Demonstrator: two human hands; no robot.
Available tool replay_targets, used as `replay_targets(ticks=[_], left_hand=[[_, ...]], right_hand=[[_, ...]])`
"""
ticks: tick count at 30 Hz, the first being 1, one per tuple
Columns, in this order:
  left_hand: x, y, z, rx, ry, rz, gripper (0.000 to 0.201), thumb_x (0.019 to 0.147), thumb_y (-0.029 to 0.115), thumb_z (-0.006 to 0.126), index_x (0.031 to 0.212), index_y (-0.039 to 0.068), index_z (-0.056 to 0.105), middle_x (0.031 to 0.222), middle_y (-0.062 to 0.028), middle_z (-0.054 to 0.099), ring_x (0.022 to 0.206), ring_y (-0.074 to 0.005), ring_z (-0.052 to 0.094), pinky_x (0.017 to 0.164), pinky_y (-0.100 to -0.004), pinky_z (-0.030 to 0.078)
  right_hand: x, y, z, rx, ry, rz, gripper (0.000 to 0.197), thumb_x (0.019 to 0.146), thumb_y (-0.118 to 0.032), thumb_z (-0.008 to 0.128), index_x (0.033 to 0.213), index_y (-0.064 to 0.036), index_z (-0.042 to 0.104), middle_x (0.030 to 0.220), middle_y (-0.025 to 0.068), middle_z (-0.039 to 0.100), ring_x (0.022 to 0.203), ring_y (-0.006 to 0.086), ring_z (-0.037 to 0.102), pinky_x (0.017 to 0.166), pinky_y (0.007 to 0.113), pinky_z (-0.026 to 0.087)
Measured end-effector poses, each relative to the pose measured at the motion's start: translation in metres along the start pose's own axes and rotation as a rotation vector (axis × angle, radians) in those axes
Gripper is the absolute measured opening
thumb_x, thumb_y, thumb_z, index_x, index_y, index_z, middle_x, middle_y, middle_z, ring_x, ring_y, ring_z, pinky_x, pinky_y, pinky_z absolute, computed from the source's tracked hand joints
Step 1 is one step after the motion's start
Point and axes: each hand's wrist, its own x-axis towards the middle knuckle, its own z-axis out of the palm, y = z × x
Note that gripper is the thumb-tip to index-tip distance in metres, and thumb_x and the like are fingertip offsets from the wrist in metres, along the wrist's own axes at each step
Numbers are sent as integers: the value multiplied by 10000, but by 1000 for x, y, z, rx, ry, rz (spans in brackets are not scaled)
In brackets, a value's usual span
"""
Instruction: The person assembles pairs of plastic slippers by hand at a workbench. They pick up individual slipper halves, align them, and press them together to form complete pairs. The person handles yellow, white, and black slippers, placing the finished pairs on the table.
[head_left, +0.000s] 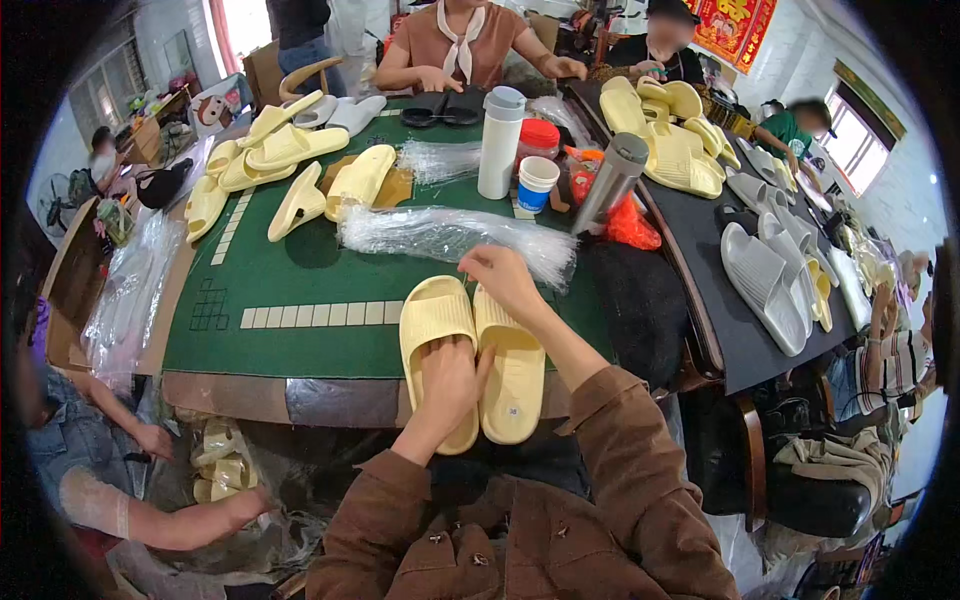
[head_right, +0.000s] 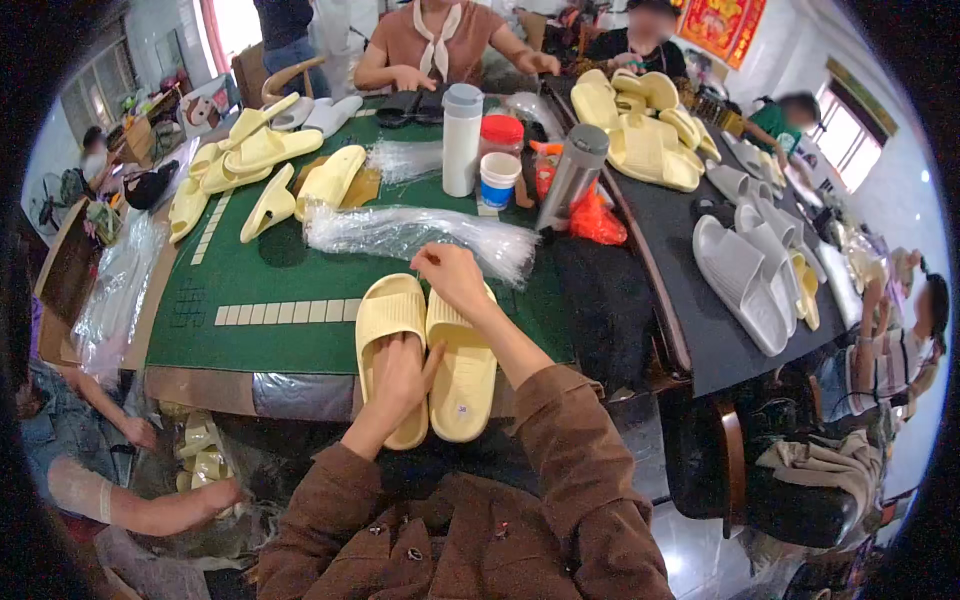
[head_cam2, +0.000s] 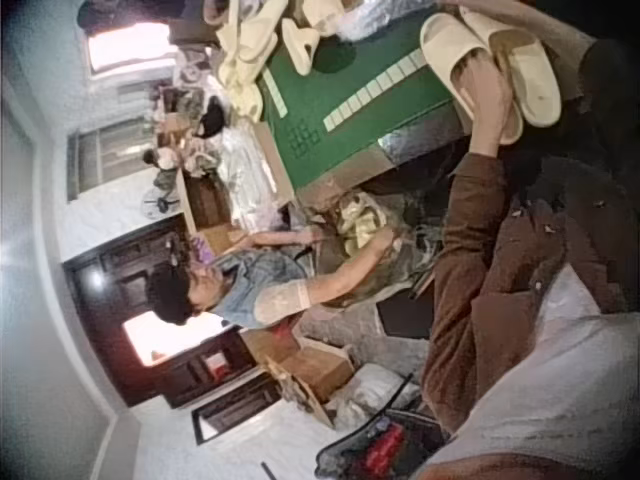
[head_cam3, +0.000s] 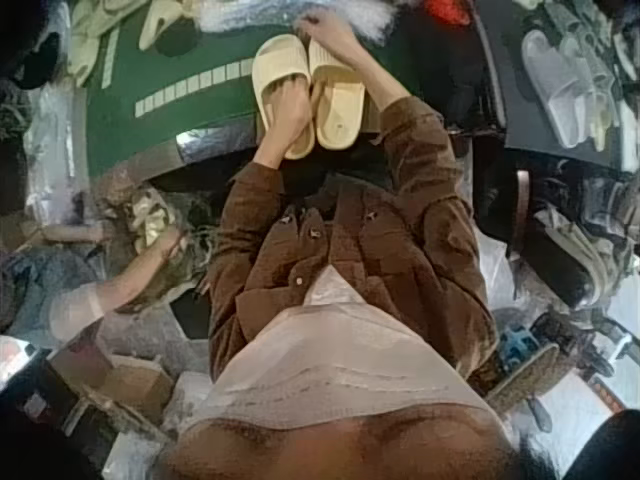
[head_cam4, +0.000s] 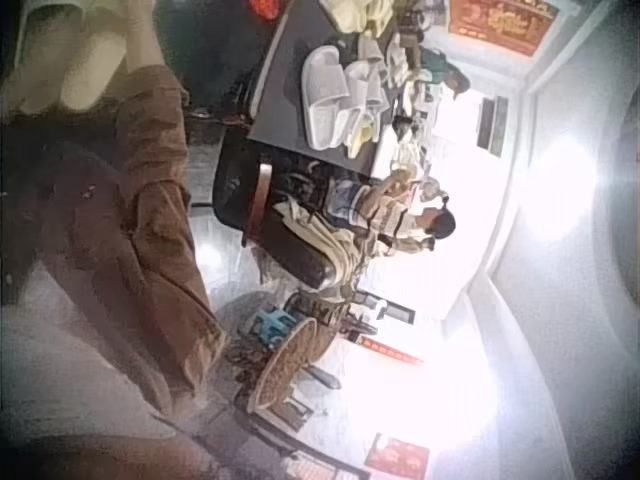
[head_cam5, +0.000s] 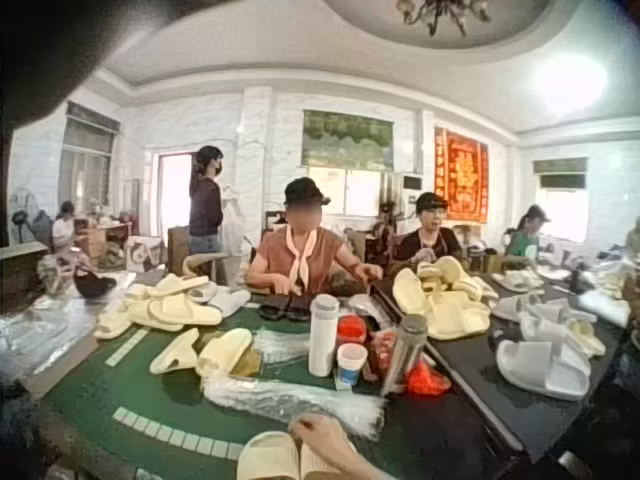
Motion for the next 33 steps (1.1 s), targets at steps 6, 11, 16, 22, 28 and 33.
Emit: replay_targets(ticks=[6,11,16,22,28,33], left_hand=[[-2,23,-46,-128,111,44,177,849,196,671,859,31,609,834,-125,628,764,-325,619,671,-422,495],[59,-9,-43,-175,357,149,151,847,93,637,987,39,628,890,-127,664,763,-311,630,696,-397,506],[104,-40,-9,-651,-194,-85,226,882,127,616,1059,-13,625,876,-134,690,737,-245,651,712,-342,504],[110,-48,5,-817,-196,-173,202,900,163,620,1007,-3,660,755,-78,675,691,-127,621,662,-290,479],[99,-46,4,-768,9,-198,137,902,105,616,935,-20,660,749,-66,663,663,-107,607,636,-266,477],[96,-29,-1,-845,117,-255,119,908,91,612,925,-18,657,734,-50,643,674,-94,592,628,-256,467]], right_hand=[[-15,-3,-14,62,69,-103,191,861,-208,655,927,-36,707,810,124,701,725,221,670,693,330,513],[-19,-15,-11,128,125,-177,166,877,-169,662,937,-18,697,811,106,687,696,174,634,664,298,503],[-20,0,-6,280,191,-195,172,897,-145,649,962,9,690,898,115,675,732,172,639,660,306,506],[-18,6,-6,209,223,-173,171,892,-158,657,973,-12,697,940,122,645,786,197,626,690,312,507],[-21,3,-1,172,219,-264,179,904,-167,637,1018,-39,690,955,126,646,835,212,622,721,313,504],[-15,30,2,360,341,-49,235,924,-164,602,1073,13,646,982,131,664,860,189,635,748,299,507]])
